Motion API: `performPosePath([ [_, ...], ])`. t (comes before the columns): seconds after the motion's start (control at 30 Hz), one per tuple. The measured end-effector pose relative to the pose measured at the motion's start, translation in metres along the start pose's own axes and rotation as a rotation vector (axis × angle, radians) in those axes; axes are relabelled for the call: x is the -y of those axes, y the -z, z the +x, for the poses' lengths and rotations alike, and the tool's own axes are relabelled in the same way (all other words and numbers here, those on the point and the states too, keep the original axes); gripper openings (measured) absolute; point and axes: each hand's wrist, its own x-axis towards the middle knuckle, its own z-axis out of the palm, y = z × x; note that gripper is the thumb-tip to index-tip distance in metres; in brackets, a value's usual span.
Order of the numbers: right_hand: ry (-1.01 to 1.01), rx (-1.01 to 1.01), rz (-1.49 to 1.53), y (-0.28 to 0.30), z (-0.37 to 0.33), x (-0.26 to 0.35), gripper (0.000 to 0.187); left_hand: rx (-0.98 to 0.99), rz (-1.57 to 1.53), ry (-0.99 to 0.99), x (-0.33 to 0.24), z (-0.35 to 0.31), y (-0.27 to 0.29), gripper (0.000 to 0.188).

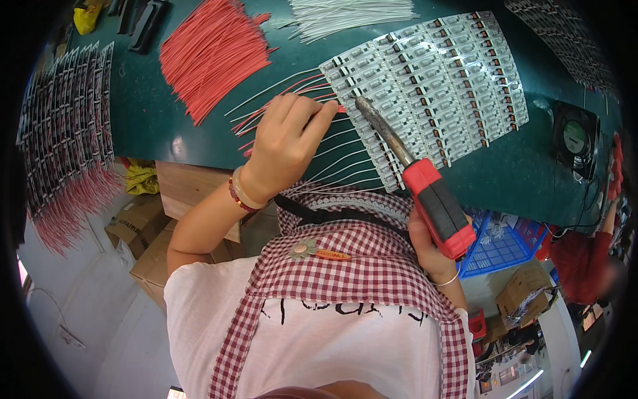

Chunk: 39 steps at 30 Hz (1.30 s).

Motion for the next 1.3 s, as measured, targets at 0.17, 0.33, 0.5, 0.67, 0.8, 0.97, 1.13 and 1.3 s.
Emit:
performPosePath([
  [0.17,0.015,0.033,-0.073,0.0,-0.004,-0.009,0.047,0.043,-0.015,0.04,-0.002,-0.001,-0.001,0.023],
  [0.33,-0.092,0.008,-0.075,-0.001,0.006,0.004,0.017,0.039,-0.025,0.061,-0.002,-0.001,-0.002,0.022],
  [0.5,-0.053,0.015,-0.121,-0.001,0.006,0.004,0.017,0.024,-0.03,0.051,-0.001,-0.002,-0.003,0.023],
  [0.67,-0.039,-0.002,-0.094,-0.001,0.008,0.008,0.017,0.03,-0.023,0.041,-0.002,-0.002,-0.003,0.024],
  [0.8,-0.106,0.058,-0.106,0.0,0.011,0.011,0.017,0.028,-0.012,0.048,-0.003,-0.002,-0.003,0.024],
  [0.97,-0.071,-0.052,-0.065,-0.004,0.006,0.007,0.017,0.026,-0.025,0.051,-0.003,-0.001,-0.003,0.023],
  [1.13,-0.175,-0.118,0.069,-0.006,0.003,0.005,0.017,0.049,-0.015,0.064,-0.003,-0.001,-0.002,0.024],
  [1.3,-0.14,-0.075,-0.019,-0.004,0.0,-0.001,0.017,0.054,0.007,0.079,-0.004,-0.002,-0.002,0.023],
])
